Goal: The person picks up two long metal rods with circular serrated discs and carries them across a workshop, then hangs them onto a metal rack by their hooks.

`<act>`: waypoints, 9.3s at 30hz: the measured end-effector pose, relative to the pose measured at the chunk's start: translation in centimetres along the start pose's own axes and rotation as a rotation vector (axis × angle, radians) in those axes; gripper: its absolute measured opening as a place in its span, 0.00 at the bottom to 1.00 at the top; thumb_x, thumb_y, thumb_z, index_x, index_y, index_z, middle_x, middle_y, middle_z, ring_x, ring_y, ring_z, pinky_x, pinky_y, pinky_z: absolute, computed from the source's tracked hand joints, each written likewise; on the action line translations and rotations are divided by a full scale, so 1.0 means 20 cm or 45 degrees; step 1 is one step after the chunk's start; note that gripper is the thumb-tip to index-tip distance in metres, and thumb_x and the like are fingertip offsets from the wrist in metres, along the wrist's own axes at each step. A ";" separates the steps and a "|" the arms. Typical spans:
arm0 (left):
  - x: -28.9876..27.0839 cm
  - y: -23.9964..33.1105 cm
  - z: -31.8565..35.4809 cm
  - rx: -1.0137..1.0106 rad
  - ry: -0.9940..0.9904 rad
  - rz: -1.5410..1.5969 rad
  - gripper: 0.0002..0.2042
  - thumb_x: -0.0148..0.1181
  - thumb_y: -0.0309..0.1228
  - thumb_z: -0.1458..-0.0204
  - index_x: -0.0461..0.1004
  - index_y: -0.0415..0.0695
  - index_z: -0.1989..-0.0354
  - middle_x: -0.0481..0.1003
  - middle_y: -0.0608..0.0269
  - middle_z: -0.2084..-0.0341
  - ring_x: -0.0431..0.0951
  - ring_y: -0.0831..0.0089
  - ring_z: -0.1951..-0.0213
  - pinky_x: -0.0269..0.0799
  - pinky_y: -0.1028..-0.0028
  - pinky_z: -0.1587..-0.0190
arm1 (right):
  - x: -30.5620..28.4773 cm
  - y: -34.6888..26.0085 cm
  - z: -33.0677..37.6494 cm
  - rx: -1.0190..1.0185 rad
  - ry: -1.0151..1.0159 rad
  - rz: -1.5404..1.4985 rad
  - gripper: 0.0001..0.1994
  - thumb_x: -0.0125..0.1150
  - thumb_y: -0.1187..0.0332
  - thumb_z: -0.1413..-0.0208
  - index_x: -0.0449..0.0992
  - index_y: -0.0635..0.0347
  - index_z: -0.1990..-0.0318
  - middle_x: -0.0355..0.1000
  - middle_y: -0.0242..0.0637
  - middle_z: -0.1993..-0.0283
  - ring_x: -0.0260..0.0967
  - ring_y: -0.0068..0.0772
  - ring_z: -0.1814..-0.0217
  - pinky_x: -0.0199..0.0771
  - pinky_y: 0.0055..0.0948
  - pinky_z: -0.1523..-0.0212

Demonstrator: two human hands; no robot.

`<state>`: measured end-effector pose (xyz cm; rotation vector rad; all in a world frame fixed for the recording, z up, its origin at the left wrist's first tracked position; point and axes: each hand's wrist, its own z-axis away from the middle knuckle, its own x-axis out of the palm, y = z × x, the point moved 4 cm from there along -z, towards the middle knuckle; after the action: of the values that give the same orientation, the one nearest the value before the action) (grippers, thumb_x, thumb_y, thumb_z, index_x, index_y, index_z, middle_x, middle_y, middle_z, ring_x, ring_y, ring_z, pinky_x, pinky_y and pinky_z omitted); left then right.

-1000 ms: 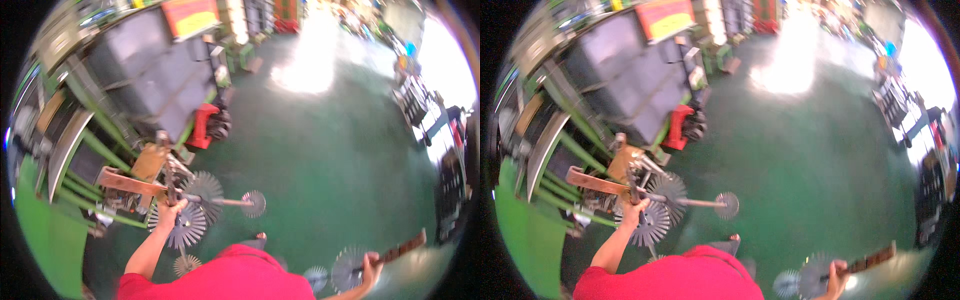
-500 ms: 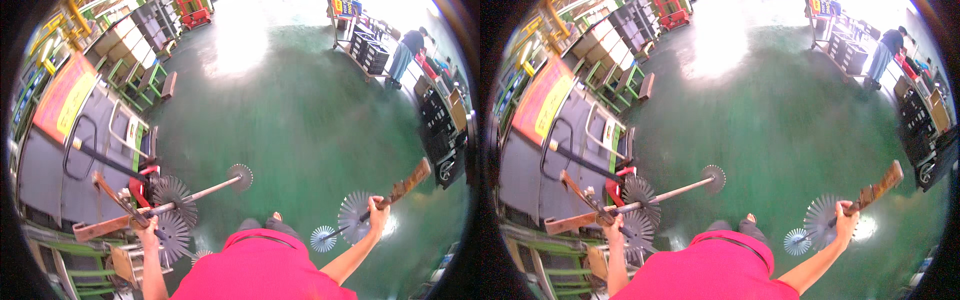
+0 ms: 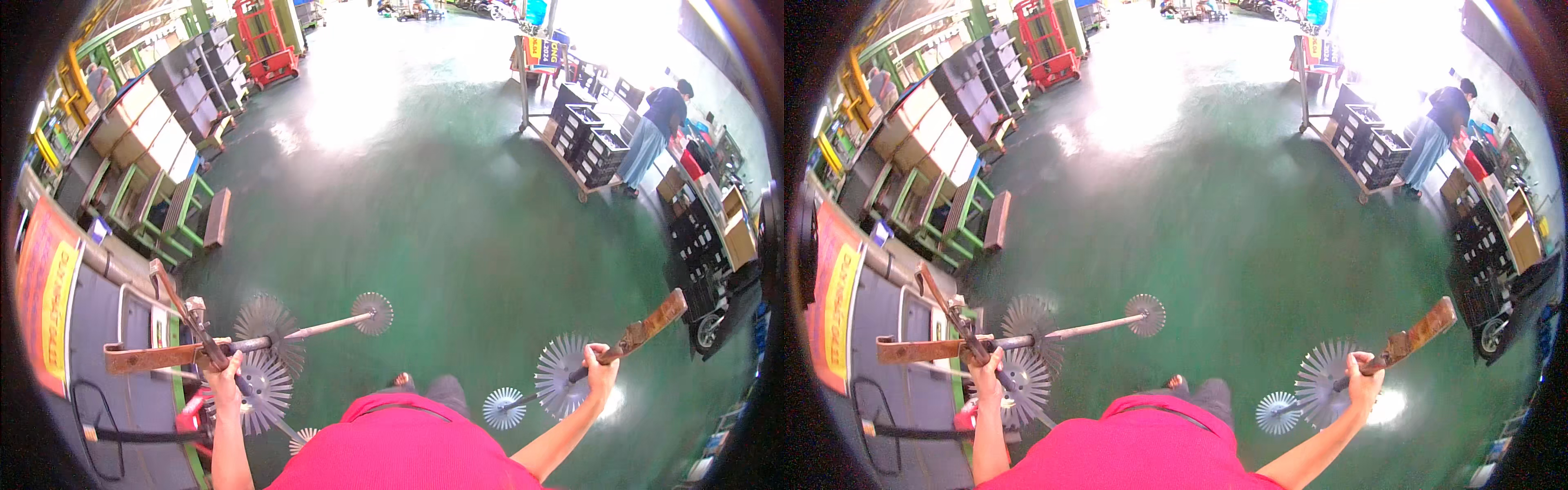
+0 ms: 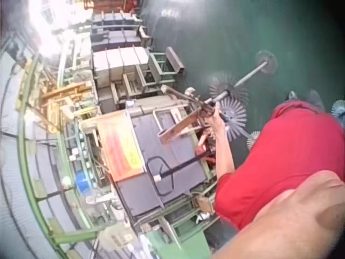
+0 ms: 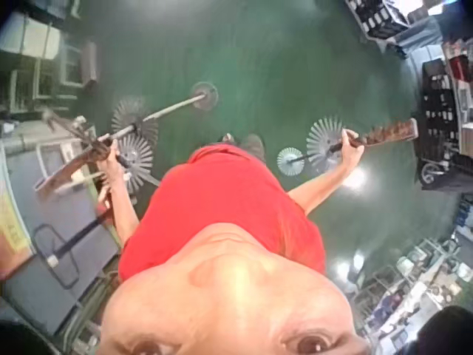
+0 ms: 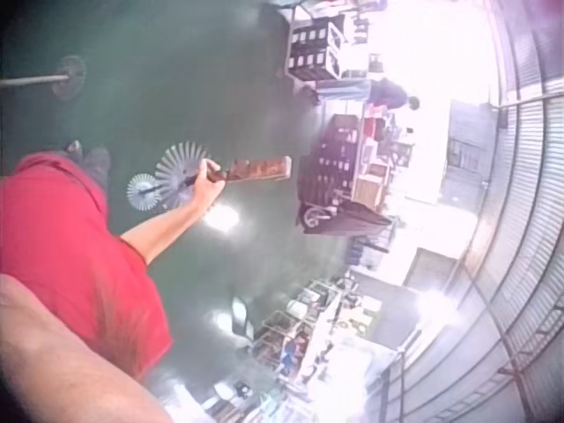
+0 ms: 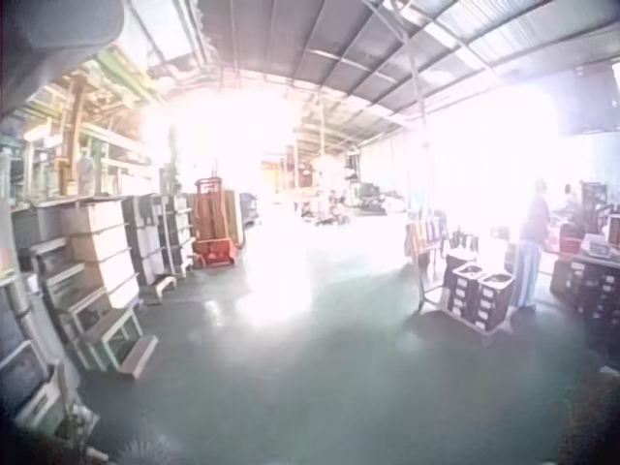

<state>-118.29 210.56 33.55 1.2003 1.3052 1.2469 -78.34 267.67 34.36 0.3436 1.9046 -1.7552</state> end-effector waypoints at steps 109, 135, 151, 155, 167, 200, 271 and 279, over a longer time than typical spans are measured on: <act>11.81 -1.53 -18.30 0.083 0.291 -0.099 0.15 0.58 0.15 0.58 0.67 0.41 0.60 0.65 0.68 0.76 0.61 0.84 0.83 0.57 0.83 0.80 | 15.50 -8.63 -14.37 -0.054 -0.466 0.153 0.06 0.61 0.77 0.58 0.76 0.65 0.69 0.67 0.31 0.84 0.66 0.22 0.82 0.65 0.23 0.79; 13.27 -1.48 -21.66 -0.044 0.184 -0.136 0.08 0.53 0.19 0.51 0.68 0.36 0.62 0.63 0.69 0.80 0.61 0.84 0.79 0.56 0.83 0.75 | 17.90 -10.68 -16.22 -0.138 -0.315 -0.029 0.07 0.60 0.71 0.52 0.75 0.64 0.66 0.62 0.26 0.83 0.62 0.18 0.79 0.62 0.21 0.72; 13.25 -1.38 -21.68 0.121 -0.038 -0.210 0.14 0.52 0.18 0.54 0.65 0.40 0.57 0.61 0.69 0.79 0.61 0.83 0.80 0.57 0.83 0.77 | 17.41 -10.31 -15.78 -0.092 0.160 0.117 0.04 0.60 0.71 0.54 0.73 0.61 0.72 0.63 0.27 0.84 0.60 0.20 0.80 0.61 0.24 0.75; 13.25 -1.29 -21.64 0.146 -0.051 -0.215 0.15 0.55 0.17 0.57 0.66 0.40 0.59 0.60 0.69 0.78 0.61 0.82 0.80 0.58 0.83 0.77 | 17.32 -10.22 -15.74 -0.106 0.172 0.117 0.04 0.59 0.73 0.54 0.72 0.64 0.73 0.64 0.28 0.84 0.62 0.19 0.82 0.62 0.22 0.77; 13.33 -1.27 -21.62 0.245 -0.064 -0.081 0.15 0.54 0.16 0.57 0.64 0.41 0.59 0.61 0.67 0.73 0.60 0.82 0.79 0.57 0.83 0.76 | 17.38 -10.32 -15.79 -0.223 0.033 0.064 0.05 0.61 0.75 0.57 0.72 0.67 0.75 0.67 0.33 0.85 0.65 0.24 0.85 0.65 0.26 0.80; 14.98 -1.21 -23.83 0.242 0.116 0.176 0.20 0.58 0.15 0.60 0.64 0.44 0.58 0.64 0.69 0.74 0.62 0.83 0.80 0.58 0.83 0.80 | 19.08 -11.59 -17.75 -0.387 -0.031 0.044 0.04 0.62 0.73 0.58 0.76 0.64 0.74 0.69 0.35 0.84 0.68 0.26 0.82 0.66 0.27 0.77; 22.67 -0.01 -35.03 0.226 -0.009 0.130 0.20 0.58 0.15 0.60 0.65 0.44 0.57 0.68 0.68 0.66 0.62 0.84 0.78 0.58 0.82 0.76 | 26.57 -17.99 -26.55 -0.128 0.223 -0.284 0.04 0.61 0.75 0.56 0.75 0.64 0.71 0.67 0.30 0.83 0.65 0.21 0.82 0.63 0.23 0.78; 23.37 0.13 -36.31 0.276 0.149 0.151 0.21 0.56 0.15 0.59 0.64 0.44 0.54 0.70 0.63 0.60 0.65 0.83 0.77 0.58 0.84 0.78 | 27.91 -19.10 -27.75 -0.194 -0.057 -0.131 0.05 0.62 0.76 0.57 0.75 0.63 0.70 0.69 0.35 0.82 0.67 0.25 0.82 0.65 0.26 0.78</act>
<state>-879.92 616.10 68.81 1.3918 1.5035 1.3017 -852.79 673.09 72.92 0.1525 2.0410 -1.6542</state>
